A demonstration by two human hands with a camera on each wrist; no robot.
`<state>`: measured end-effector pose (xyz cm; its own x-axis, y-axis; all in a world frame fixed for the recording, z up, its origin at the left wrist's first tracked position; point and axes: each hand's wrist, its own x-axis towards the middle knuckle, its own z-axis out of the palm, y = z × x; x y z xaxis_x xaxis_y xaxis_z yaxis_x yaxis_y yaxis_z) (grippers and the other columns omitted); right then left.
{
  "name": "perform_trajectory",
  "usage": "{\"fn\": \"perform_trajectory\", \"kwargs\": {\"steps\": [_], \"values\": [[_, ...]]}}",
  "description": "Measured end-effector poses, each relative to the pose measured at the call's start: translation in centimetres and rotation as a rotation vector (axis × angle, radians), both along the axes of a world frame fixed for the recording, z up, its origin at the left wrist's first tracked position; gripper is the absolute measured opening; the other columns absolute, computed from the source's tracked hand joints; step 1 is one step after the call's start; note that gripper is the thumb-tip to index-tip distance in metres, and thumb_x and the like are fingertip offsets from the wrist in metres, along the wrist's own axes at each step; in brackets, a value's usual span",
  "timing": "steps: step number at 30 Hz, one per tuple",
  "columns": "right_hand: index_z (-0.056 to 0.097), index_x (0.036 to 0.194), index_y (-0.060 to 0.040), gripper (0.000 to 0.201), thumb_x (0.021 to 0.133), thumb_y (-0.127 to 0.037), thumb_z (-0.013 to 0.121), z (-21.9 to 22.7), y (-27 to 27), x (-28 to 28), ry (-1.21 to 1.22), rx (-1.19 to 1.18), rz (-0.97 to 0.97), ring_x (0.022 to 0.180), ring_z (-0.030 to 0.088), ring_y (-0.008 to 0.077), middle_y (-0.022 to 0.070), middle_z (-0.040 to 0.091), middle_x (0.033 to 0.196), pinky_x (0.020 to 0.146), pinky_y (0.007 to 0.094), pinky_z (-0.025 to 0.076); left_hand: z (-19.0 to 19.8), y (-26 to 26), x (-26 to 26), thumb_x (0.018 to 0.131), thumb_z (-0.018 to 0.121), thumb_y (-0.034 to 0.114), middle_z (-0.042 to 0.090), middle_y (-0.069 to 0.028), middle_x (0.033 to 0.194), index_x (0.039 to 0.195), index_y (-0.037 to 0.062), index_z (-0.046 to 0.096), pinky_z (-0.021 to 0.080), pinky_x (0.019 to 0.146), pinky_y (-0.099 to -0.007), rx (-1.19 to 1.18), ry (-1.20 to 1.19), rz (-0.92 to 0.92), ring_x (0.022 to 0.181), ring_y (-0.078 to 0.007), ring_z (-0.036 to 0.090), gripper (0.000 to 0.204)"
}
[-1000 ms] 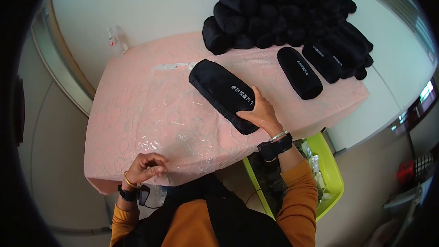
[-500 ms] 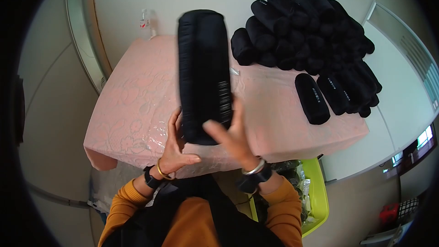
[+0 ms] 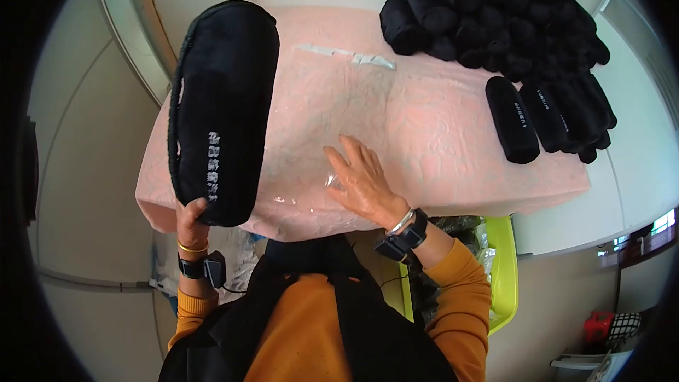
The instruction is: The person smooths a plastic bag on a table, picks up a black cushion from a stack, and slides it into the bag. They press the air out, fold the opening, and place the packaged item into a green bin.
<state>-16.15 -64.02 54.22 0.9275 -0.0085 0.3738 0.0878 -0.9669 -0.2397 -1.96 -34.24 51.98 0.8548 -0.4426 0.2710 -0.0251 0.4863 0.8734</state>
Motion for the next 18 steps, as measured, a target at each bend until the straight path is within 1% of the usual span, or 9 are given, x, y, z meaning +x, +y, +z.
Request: {"fn": "perform_trajectory", "kwargs": {"steps": [2,4,6,7,10,12,14,15,18], "values": [[0.052,0.122,-0.0017,0.049,0.076,-0.010,0.068,-0.4,-0.6,0.6,-0.040,-0.101,-0.028,0.112,0.050,0.0384,0.0205,0.049,0.123,0.093,0.0419,0.045,-0.4,2.2,0.0,0.071,0.067,0.018,0.051,-0.0136,0.134,0.140,-0.0027,0.036,0.039,0.104,-0.0353,0.046,0.000,-0.002,0.119,-0.0257,0.053,0.078],[0.054,0.118,-0.0013,0.045,0.076,-0.010,0.068,-0.7,-0.8,1.1,-0.003,-0.074,-0.051,0.108,0.051,0.0379,0.0193,0.052,0.119,0.091,0.0418,0.046,-1.0,4.5,-0.2,0.068,0.070,0.024,0.050,-0.0146,0.135,0.141,-0.0024,0.034,0.039,0.104,-0.0354,0.104,-0.033,-0.012,0.119,-0.0265,0.053,0.086],[0.058,0.109,-0.0005,0.036,0.076,-0.011,0.067,-0.8,-1.0,1.6,0.065,-0.027,-0.099,0.102,0.054,0.0369,0.0170,0.057,0.109,0.086,0.0418,0.047,-2.3,6.9,-0.2,0.065,0.072,0.024,0.051,-0.0152,0.134,0.140,-0.0037,0.035,0.039,0.103,-0.0351,0.135,-0.033,-0.032,0.118,-0.0259,0.053,0.088],[0.058,0.109,-0.0005,0.036,0.076,-0.011,0.067,-0.8,-0.9,1.9,0.066,-0.027,-0.097,0.102,0.054,0.0369,0.0170,0.057,0.109,0.086,0.0418,0.047,-2.3,7.7,-0.6,0.062,0.074,0.024,0.052,-0.0158,0.132,0.138,-0.0050,0.036,0.039,0.102,-0.0348,0.166,-0.036,-0.049,0.117,-0.0252,0.054,0.089],[0.058,0.106,-0.0005,0.030,0.077,-0.007,0.063,-0.5,-0.6,3.0,-0.229,-0.118,-0.002,0.085,0.057,0.0303,0.0139,0.056,0.090,0.069,0.0384,0.049,-2.6,8.6,-1.7,0.058,0.076,0.025,0.054,-0.0165,0.128,0.134,-0.0062,0.039,0.040,0.101,-0.0343,0.182,0.012,-0.101,0.114,-0.0245,0.055,0.090],[0.059,0.101,-0.0007,0.025,0.077,-0.007,0.063,0.0,-0.3,3.2,-0.253,-0.046,0.059,0.083,0.058,0.0300,0.0137,0.056,0.089,0.068,0.0379,0.049,-2.6,8.9,-2.3,0.055,0.077,0.027,0.056,-0.0168,0.124,0.131,-0.0060,0.041,0.040,0.100,-0.0340,0.148,0.102,-0.177,0.111,-0.0243,0.056,0.090],[0.060,0.092,-0.0012,0.016,0.077,-0.007,0.062,0.6,-0.1,3.3,-0.297,0.100,0.177,0.080,0.059,0.0294,0.0133,0.057,0.085,0.065,0.0368,0.050,-2.9,9.3,-2.3,0.055,0.076,0.028,0.057,-0.0167,0.121,0.129,-0.0059,0.043,0.041,0.100,-0.0338,0.142,0.127,-0.182,0.110,-0.0241,0.057,0.088],[0.060,0.092,-0.0012,0.016,0.077,-0.007,0.062,0.7,-0.2,3.5,-0.298,0.098,0.179,0.080,0.059,0.0294,0.0133,0.057,0.085,0.065,0.0368,0.050,-3.0,9.5,-2.3,0.055,0.076,0.029,0.058,-0.0166,0.119,0.127,-0.0059,0.044,0.041,0.099,-0.0337,0.138,0.151,-0.188,0.109,-0.0239,0.057,0.086],[0.062,0.093,-0.0029,0.011,0.082,-0.007,0.061,1.4,-0.2,4.4,-0.006,-0.039,-0.065,0.078,0.060,0.0338,0.0131,0.061,0.087,0.065,0.0404,0.050,-2.4,9.9,-2.4,0.055,0.074,0.029,0.059,-0.0165,0.117,0.124,-0.0061,0.046,0.042,0.098,-0.0336,0.157,0.168,-0.169,0.107,-0.0239,0.058,0.082]]}}
